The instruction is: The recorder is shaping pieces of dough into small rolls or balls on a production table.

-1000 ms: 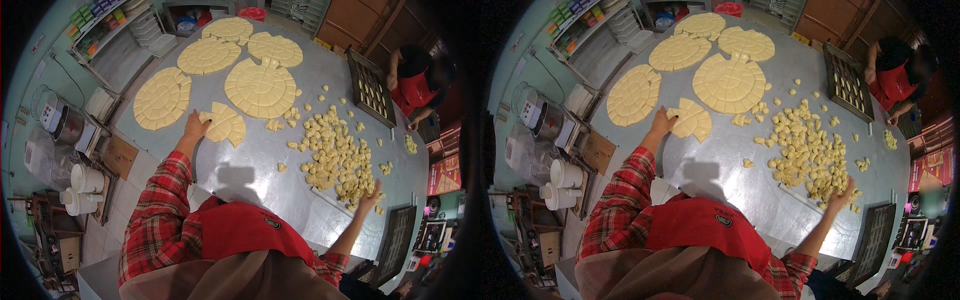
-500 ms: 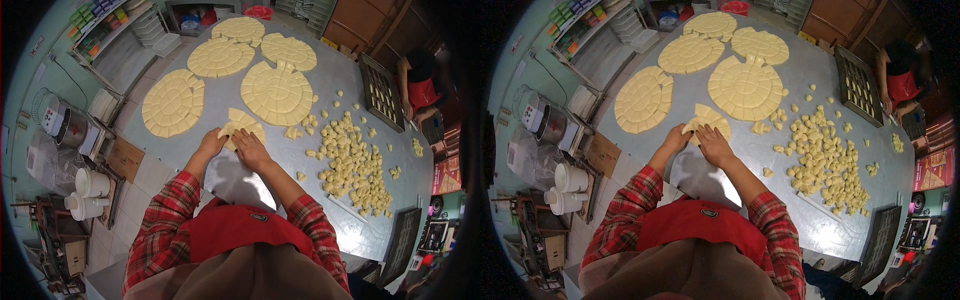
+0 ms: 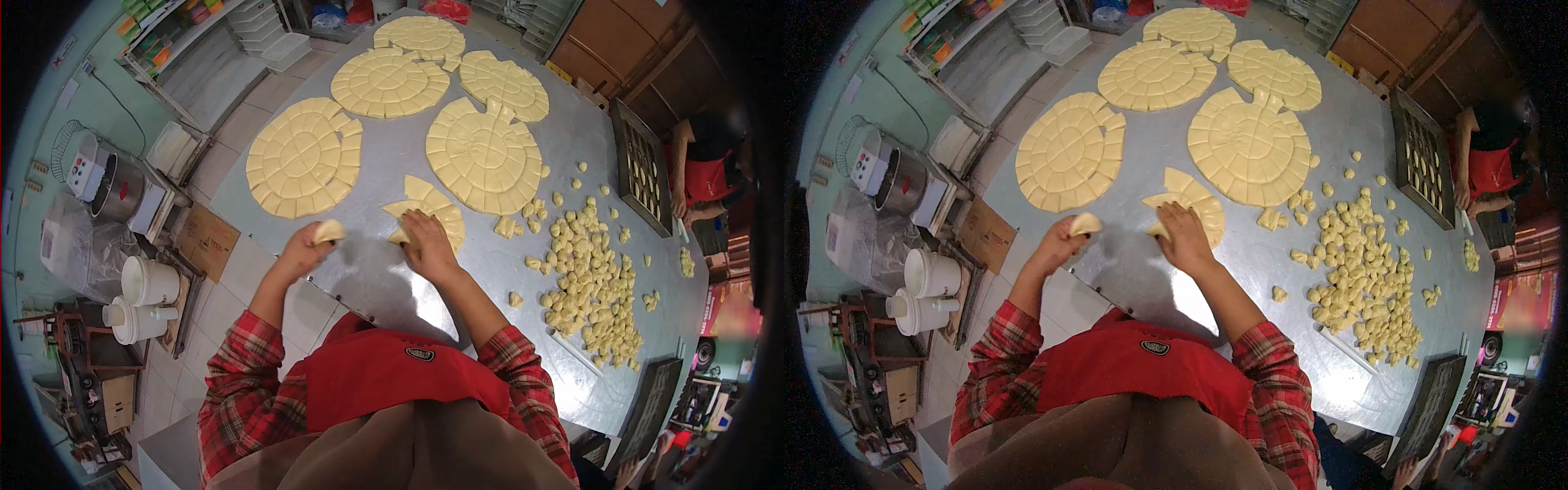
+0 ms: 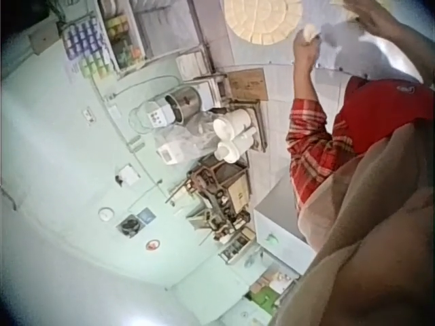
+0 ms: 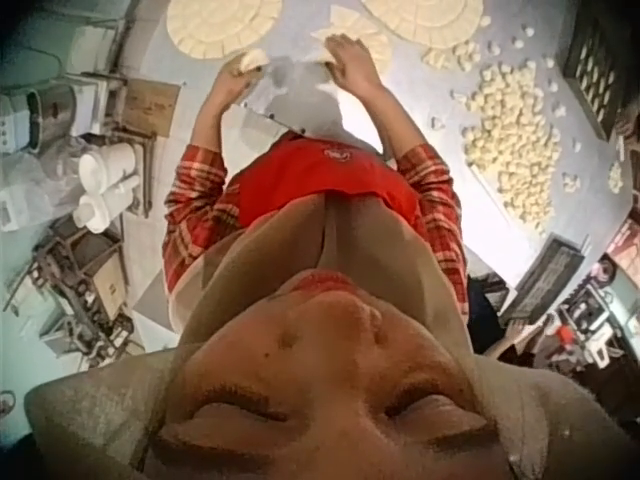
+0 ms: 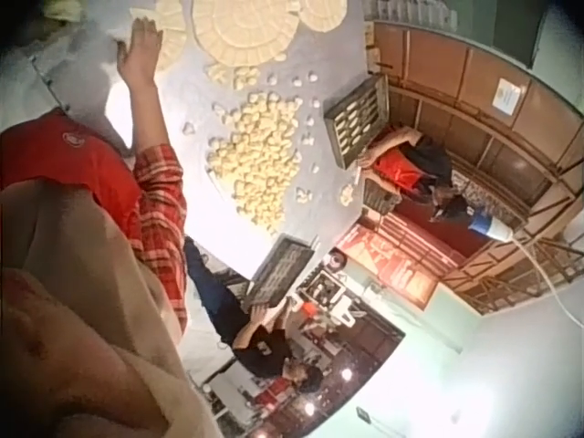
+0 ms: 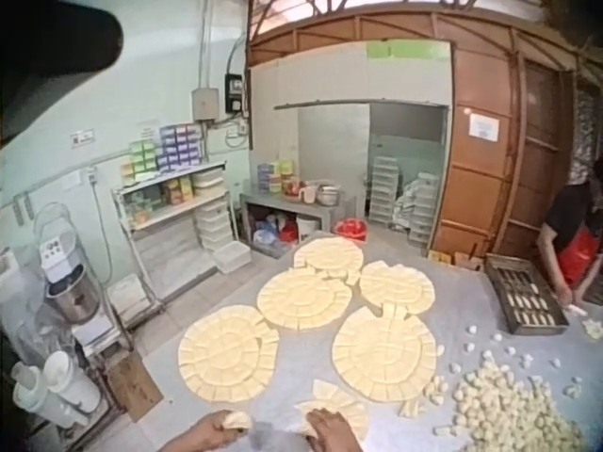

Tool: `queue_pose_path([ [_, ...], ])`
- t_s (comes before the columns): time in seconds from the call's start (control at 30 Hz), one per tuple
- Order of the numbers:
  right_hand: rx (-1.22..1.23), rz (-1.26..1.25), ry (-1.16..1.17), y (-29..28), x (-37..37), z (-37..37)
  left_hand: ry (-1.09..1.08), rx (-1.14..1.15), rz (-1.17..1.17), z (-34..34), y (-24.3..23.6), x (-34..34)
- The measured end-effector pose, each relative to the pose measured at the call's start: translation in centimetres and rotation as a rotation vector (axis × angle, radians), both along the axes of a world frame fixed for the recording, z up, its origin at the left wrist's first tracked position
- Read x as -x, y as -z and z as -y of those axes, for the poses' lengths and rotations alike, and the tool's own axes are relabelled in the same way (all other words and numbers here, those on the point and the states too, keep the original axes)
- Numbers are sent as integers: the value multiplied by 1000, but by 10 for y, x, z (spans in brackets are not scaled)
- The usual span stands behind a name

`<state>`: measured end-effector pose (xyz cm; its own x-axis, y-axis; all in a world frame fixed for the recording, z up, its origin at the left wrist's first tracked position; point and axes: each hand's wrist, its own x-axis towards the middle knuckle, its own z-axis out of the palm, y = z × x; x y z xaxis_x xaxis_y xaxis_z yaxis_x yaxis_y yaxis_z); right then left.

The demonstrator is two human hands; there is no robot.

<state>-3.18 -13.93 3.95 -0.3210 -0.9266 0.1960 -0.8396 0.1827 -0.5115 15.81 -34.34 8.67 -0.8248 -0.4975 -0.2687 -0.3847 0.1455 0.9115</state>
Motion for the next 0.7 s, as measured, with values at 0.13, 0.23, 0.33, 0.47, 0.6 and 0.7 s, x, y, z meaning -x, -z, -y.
queue_pose_path([
  [0.13,270,42,-197,-77,-36,-8,396,-289,150,-35,-20,22],
  [0.23,191,-21,-207,-78,-45,-31,658,-103,53,-77,-51,47],
  [0.33,27,-17,-78,-82,-49,-64,753,-83,51,-96,-44,61],
  [0.47,-3,5,131,-79,-48,-119,718,-161,74,-141,-22,75],
  [0.6,86,253,152,-77,-60,-187,297,-397,23,-181,9,88],
  [0.7,161,570,337,-63,-76,-239,235,-600,-138,-178,19,106],
])
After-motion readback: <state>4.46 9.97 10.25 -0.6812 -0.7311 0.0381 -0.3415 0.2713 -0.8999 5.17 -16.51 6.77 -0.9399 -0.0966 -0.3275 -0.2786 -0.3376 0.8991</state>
